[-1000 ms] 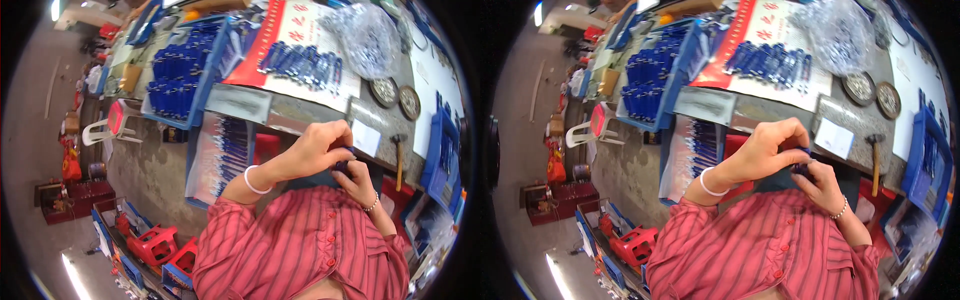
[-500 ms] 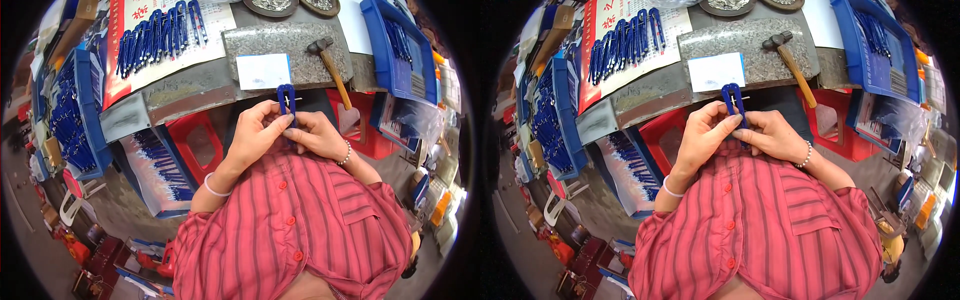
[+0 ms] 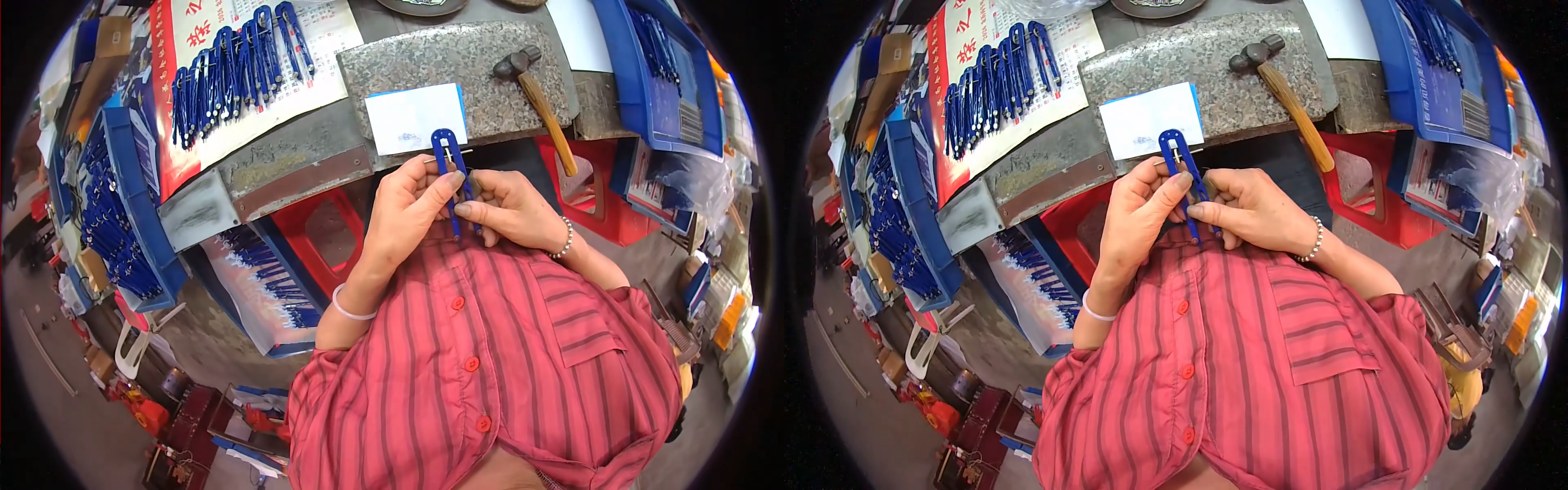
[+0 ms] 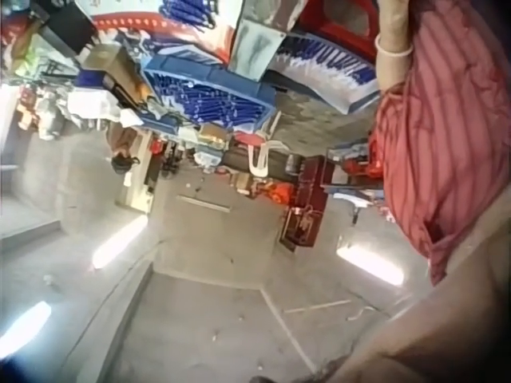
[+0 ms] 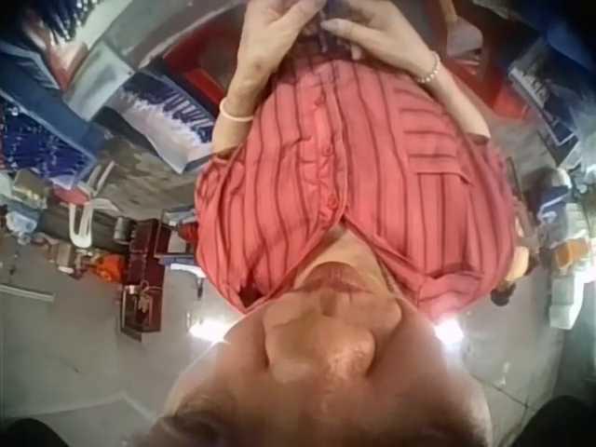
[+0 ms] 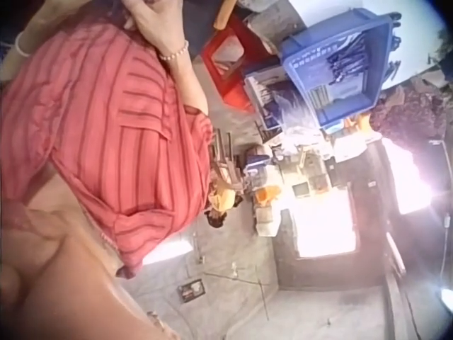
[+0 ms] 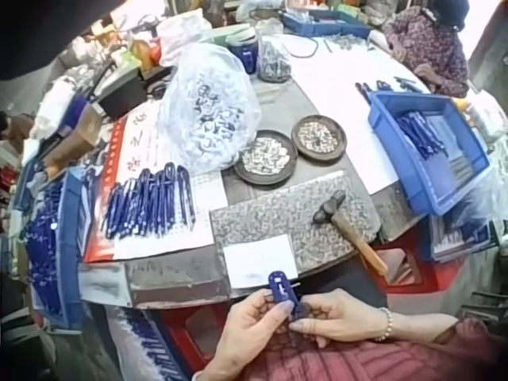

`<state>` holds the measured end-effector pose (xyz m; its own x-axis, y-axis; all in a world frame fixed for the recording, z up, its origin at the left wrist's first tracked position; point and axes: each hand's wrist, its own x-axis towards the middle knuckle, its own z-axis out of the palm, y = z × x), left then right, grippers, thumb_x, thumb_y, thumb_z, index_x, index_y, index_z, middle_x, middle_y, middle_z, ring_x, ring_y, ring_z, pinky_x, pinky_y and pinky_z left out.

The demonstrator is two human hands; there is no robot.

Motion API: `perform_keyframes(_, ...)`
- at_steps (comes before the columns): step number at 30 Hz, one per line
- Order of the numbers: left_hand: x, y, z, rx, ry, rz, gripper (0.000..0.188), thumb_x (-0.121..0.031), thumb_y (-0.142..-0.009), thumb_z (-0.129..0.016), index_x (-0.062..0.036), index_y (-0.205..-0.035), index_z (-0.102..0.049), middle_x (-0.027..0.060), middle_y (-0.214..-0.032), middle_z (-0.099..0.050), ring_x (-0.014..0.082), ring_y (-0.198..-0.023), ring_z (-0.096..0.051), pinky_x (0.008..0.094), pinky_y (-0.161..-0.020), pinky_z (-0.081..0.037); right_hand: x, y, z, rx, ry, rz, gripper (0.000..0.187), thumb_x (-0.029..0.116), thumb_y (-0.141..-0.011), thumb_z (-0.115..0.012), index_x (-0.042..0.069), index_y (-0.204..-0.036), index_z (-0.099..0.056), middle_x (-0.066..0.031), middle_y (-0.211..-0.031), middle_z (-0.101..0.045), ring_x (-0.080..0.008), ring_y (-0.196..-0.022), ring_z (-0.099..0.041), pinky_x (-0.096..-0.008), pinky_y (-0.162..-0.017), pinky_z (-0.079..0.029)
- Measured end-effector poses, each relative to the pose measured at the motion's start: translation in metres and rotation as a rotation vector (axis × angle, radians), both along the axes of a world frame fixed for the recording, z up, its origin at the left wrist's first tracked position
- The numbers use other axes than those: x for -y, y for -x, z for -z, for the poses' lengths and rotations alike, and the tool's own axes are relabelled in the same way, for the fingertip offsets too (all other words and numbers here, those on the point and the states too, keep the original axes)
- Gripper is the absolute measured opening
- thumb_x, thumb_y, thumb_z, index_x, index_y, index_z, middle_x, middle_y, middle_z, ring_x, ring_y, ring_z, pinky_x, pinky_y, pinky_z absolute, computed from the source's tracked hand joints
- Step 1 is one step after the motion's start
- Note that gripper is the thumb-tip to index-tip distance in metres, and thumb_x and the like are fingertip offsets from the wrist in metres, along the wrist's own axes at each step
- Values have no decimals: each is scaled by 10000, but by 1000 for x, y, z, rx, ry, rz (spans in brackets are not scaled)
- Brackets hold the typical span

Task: Assembling small blue plastic thread snips by inserting metal rivets and hammering them into place on a workstation block.

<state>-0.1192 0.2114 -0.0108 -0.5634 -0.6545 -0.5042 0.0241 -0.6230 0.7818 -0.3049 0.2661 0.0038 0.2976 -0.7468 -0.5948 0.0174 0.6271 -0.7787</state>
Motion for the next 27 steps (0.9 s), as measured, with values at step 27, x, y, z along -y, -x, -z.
perform_keyframes(27, 4, 9, 16, 78, 9, 31, 264, -213, -928, -670, 10, -1065, -633, -9, -725, -636, 32, -596, -537, 194, -531, -432, 0, 1, 8, 8, -128, 26, 218, 207, -952, -627, 18, -863, -563, -11, -648, -578, -68, -486, -567, -208, -434, -424)
